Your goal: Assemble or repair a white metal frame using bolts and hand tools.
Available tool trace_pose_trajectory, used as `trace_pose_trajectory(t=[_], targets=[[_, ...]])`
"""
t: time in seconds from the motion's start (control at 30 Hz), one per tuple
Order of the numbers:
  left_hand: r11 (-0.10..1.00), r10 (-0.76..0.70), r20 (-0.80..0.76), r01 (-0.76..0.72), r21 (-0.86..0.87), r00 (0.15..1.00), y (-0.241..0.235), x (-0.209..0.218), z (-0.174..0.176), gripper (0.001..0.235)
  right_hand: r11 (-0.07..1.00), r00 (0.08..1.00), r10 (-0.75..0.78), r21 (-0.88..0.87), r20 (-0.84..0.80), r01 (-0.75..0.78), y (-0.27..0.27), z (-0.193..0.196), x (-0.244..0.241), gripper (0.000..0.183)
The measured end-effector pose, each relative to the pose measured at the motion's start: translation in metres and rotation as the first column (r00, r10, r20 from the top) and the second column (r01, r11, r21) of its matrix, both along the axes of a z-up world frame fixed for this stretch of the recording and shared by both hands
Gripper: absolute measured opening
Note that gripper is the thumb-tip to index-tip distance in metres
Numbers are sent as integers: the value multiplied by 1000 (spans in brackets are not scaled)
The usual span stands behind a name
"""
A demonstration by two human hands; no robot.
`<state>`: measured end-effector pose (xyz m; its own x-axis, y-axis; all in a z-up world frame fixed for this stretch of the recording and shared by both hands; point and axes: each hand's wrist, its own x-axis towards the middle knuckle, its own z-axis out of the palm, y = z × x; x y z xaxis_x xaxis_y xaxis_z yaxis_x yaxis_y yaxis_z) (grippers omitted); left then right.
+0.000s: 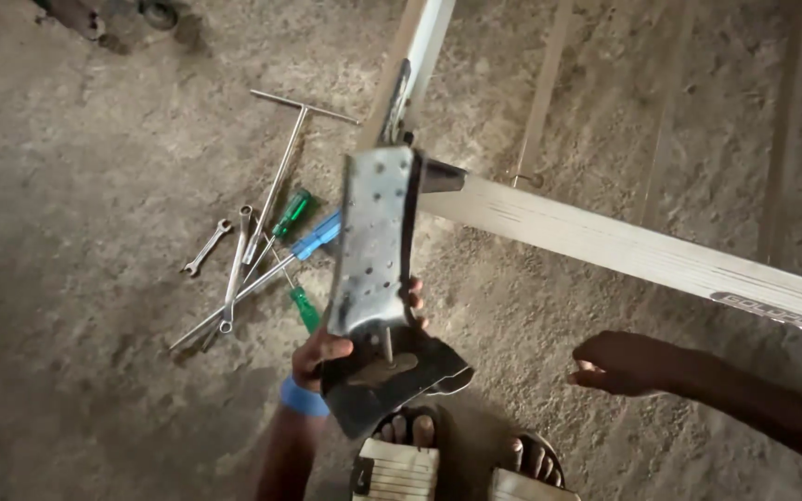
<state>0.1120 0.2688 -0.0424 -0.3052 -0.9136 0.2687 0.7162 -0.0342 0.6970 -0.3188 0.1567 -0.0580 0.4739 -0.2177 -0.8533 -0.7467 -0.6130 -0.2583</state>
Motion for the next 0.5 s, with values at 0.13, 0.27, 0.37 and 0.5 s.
trace_pose_trajectory(t=[0.13,0.27,0.37,0.5], targets=[[970,-23,-415,120,210,910,-4,-20,69,99,977,976,-182,133,116,167,13,45,52,45],[965,-48,-455,159,209,889,-10,-31,95,101,677,710,-669,575,219,460,30,90,103,42],[965,-48,-413,148,215,909,-17,-42,107,103,661,668,-720,480,189,576,40,99,115,38],[994,-47,-474,89,68,879,-29,-53,110,97,667,520,-734,606,436,433,32,111,123,56]])
